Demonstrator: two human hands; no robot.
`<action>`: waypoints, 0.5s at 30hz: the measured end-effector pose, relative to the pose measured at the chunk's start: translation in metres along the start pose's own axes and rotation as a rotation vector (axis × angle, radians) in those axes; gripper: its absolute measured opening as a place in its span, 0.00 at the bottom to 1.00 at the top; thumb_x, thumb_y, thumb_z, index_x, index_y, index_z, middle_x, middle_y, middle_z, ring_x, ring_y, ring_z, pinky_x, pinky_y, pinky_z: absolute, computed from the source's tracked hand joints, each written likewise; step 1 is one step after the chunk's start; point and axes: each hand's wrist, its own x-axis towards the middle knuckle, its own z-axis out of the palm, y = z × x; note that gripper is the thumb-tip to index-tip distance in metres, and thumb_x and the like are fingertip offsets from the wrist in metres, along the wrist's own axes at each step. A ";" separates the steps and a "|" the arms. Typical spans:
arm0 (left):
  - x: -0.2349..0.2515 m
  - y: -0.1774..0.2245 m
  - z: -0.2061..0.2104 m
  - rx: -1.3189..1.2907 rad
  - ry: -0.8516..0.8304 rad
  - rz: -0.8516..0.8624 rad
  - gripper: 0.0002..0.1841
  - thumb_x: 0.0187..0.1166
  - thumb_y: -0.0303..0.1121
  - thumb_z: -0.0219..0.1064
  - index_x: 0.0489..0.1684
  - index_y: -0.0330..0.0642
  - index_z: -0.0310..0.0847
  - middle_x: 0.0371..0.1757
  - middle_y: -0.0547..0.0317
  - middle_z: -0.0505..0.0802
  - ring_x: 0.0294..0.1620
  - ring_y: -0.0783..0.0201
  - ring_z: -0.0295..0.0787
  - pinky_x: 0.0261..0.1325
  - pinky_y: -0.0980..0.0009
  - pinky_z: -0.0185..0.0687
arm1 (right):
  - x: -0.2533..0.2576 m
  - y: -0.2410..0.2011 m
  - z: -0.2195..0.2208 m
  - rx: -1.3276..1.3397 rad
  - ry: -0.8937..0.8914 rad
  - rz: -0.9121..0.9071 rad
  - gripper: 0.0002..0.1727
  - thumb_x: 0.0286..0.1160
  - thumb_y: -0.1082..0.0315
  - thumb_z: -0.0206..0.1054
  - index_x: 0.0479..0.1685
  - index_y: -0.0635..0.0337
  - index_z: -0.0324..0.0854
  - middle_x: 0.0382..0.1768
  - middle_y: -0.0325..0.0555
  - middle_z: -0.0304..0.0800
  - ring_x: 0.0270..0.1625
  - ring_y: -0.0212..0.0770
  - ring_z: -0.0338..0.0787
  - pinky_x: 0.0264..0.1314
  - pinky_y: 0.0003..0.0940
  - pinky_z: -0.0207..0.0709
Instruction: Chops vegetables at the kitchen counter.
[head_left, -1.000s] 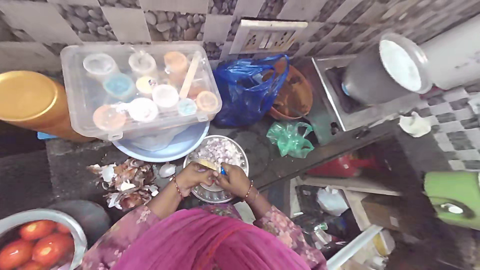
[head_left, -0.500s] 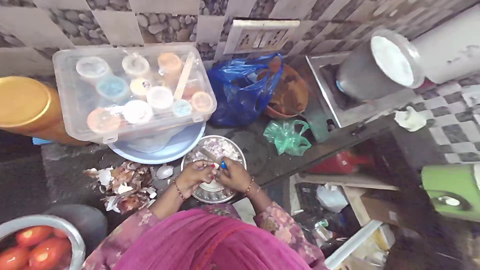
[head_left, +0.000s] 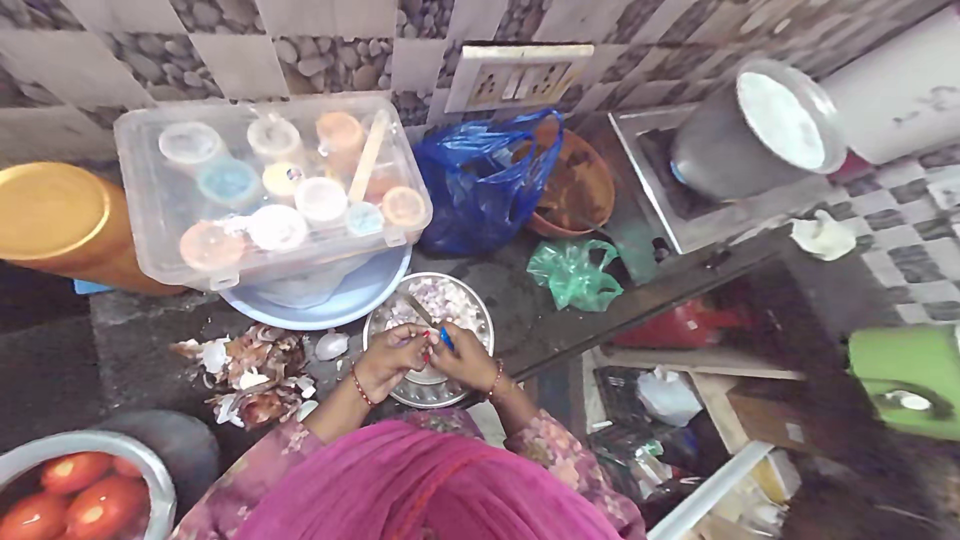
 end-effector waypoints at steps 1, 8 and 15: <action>0.000 0.000 0.000 0.010 -0.010 0.005 0.10 0.71 0.18 0.60 0.41 0.41 0.84 0.32 0.67 0.91 0.30 0.78 0.85 0.37 0.81 0.83 | 0.000 0.000 0.000 0.010 0.002 -0.007 0.17 0.81 0.60 0.59 0.38 0.69 0.80 0.24 0.43 0.79 0.27 0.31 0.78 0.34 0.30 0.73; 0.002 0.001 -0.003 0.084 -0.080 0.058 0.10 0.66 0.19 0.64 0.37 0.45 0.86 0.28 0.72 0.90 0.25 0.81 0.82 0.31 0.84 0.79 | -0.001 0.000 0.005 0.093 0.021 0.005 0.20 0.85 0.57 0.56 0.36 0.67 0.80 0.23 0.38 0.77 0.27 0.27 0.77 0.34 0.28 0.73; 0.002 0.000 -0.007 0.102 -0.135 0.075 0.10 0.69 0.21 0.64 0.36 0.49 0.85 0.25 0.75 0.88 0.21 0.83 0.79 0.27 0.85 0.76 | -0.002 -0.005 0.008 0.128 0.024 0.050 0.19 0.84 0.58 0.56 0.32 0.65 0.79 0.21 0.34 0.74 0.25 0.23 0.74 0.32 0.24 0.70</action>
